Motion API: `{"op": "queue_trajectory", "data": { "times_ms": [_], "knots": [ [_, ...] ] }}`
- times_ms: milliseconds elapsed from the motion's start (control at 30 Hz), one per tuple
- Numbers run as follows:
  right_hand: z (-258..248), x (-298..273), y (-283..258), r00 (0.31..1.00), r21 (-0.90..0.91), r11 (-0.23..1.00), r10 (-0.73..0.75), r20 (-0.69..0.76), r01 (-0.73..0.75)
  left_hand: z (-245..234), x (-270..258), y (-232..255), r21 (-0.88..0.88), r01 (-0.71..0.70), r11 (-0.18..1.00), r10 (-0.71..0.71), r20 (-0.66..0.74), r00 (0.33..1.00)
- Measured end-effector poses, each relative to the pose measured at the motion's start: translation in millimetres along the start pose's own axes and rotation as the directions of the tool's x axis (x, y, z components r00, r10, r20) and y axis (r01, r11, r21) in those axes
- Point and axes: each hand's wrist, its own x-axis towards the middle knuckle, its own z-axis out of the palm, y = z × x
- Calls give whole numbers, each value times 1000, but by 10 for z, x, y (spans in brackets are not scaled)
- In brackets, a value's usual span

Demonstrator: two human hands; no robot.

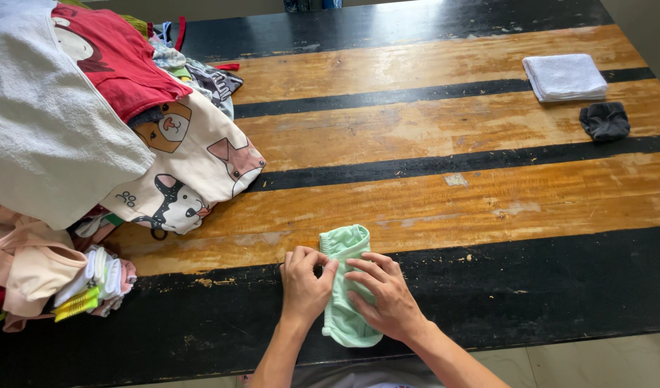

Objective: The person folds two towels, three pairs of underwear, a shirt, and a baby garment by hand on a wooden table.

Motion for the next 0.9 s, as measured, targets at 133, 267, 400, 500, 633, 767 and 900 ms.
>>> {"op": "queue_trajectory", "data": {
  "times_ms": [133, 267, 400, 500, 633, 767, 900],
  "knots": [
    [-20, -5, -12, 999, 6, 1000, -22, 26, 21, -64, 6, -34, 68, 35, 997, -38, 41, 998],
    [-50, 42, -31, 985, -36, 995, -82, 153, 89, -62, 219, -94, 1, 19, 1000, -19, 60, 998],
    [-67, 65, -64, 968, -64, 992, -94, 233, 111, 7, 577, -82, 7, -104, 995, 101, 182, 978],
    [-77, 76, -84, 965, -70, 993, -73, 251, 93, 118, 762, 24, 158, -79, 984, 10, 396, 918],
    [-70, 61, -67, 965, -68, 994, -62, 255, 81, 165, 886, 131, 238, -121, 964, -22, 522, 853],
    [7, -60, 61, 993, 3, 998, -66, 102, 65, 42, 626, 246, 103, -208, 973, 147, 418, 897],
    [33, -240, 145, 934, 157, 958, 271, -234, -239, -101, 45, 276, 109, -444, 889, 414, 220, 883]
  ]
}}
